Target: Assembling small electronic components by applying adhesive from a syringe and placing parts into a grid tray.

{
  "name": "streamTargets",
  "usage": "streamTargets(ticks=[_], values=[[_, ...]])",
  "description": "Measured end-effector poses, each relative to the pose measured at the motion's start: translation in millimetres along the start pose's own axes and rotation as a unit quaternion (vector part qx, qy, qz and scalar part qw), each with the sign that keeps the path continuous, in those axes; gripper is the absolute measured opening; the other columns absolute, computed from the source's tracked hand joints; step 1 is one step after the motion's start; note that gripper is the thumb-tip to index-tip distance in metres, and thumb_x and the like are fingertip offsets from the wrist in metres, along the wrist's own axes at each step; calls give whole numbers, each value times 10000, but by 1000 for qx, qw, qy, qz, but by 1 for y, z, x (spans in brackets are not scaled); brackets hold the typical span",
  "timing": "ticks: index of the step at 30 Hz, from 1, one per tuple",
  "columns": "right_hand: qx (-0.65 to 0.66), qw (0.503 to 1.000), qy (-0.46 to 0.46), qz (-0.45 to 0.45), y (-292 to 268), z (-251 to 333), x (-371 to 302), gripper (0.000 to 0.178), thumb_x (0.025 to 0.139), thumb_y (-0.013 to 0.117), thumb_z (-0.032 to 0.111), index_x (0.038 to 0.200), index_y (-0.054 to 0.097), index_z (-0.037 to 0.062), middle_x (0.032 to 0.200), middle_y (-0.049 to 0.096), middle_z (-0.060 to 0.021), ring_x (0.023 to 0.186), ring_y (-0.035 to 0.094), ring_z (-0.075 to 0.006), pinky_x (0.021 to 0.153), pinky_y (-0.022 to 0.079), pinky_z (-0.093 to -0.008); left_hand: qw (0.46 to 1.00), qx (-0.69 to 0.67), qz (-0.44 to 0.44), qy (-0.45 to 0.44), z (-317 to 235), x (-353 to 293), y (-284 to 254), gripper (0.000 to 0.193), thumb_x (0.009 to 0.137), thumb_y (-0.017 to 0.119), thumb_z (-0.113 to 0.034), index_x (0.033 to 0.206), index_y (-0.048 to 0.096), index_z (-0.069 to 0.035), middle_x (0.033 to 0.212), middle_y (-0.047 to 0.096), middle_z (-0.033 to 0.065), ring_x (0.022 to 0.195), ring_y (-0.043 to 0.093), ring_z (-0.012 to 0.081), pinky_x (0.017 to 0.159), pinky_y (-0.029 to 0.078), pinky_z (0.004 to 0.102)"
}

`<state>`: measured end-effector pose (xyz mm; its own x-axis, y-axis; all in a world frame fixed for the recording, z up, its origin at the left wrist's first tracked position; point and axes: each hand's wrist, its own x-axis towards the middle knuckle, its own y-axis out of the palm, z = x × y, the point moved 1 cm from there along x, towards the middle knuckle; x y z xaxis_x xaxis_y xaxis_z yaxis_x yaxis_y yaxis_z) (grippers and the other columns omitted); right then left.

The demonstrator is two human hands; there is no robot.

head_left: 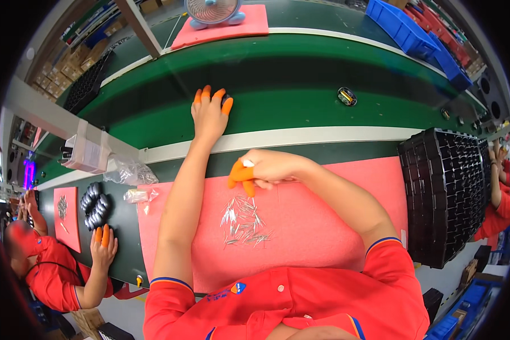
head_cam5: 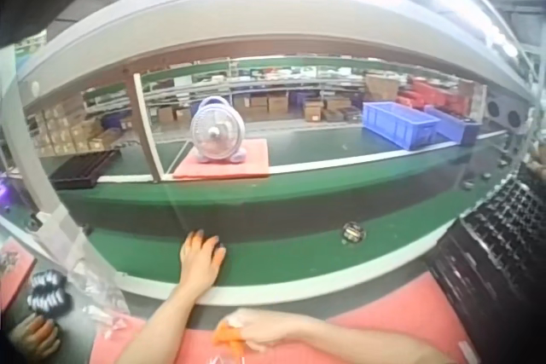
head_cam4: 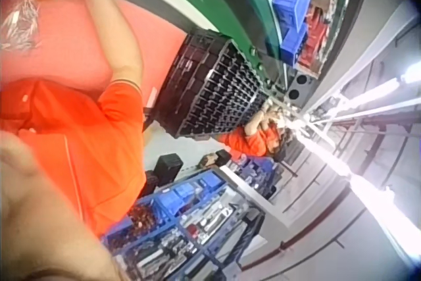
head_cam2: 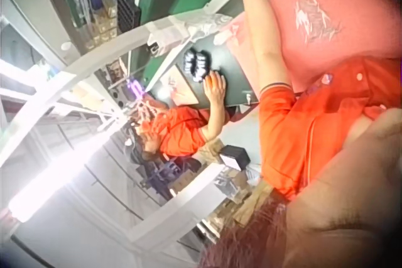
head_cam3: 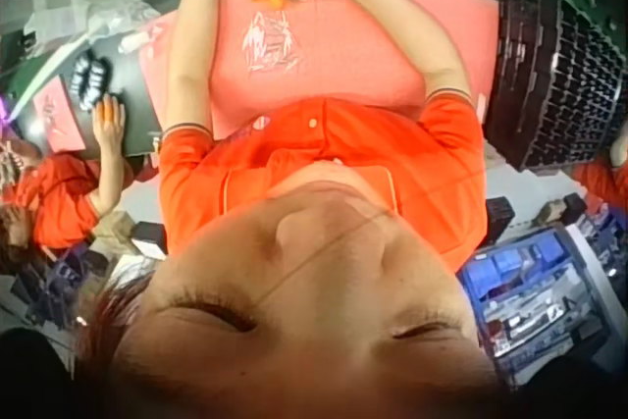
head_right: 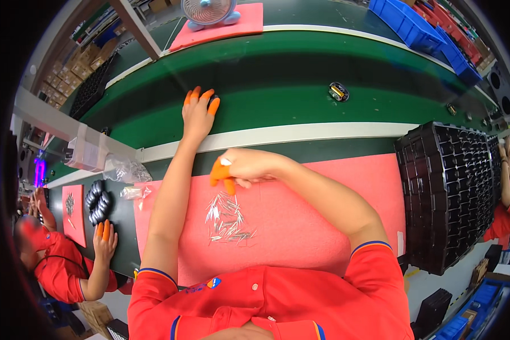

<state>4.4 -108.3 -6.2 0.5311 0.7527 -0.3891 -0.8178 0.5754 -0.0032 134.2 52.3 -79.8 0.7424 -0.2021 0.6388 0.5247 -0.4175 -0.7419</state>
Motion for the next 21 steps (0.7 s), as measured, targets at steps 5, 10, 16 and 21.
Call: streamTargets(ticks=[5, 10, 16, 21], values=[[4, 999, 39, -17, 5, -12, 10, 273, 951, 517, 249, 959, 642, 7, 649, 634, -76, 406, 549, -90, 344, 403, -213, 998, 47, 14, -49, -16, 1, -8, 535, 842, 590, -460, 1246, 544, -112, 1316, 462, 218, 1262, 355, 418, 960, 284, 595], [-22, 992, 114, -46, 11, 0, 5, 235, 937, 536, 234, 908, 632, 21, 651, 632, -71, 420, 567, -121, 362, 430, -223, 928, -342, 26, 149, -78, -4, -52, 504, 784, 683, -384, 1164, 600, -63, 1246, 521, 224, 1211, 437, 378, 1005, 360, 456], [-1, 998, -28, -51, -10, -111, 13, 273, 947, 515, 252, 877, 623, 11, 705, 634, -92, 609, 645, -150, 578, 519, -245, 761, -431, 408, 262, -120, -19, -89, 556, 733, 705, -355, 1201, 608, -71, 1021, 659, 162, 890, 645, 323, 752, 519, 392], [55, 993, 17, -107, -8, -78, 15, 240, 950, 510, 218, 925, 616, 5, 724, 634, -91, 623, 649, -153, 589, 524, -246, 746, -385, 511, 186, -119, -13, -96, 507, 725, 719, -291, 1147, 622, -28, 761, 676, 111, 651, 680, 252, 589, 541, 353]])
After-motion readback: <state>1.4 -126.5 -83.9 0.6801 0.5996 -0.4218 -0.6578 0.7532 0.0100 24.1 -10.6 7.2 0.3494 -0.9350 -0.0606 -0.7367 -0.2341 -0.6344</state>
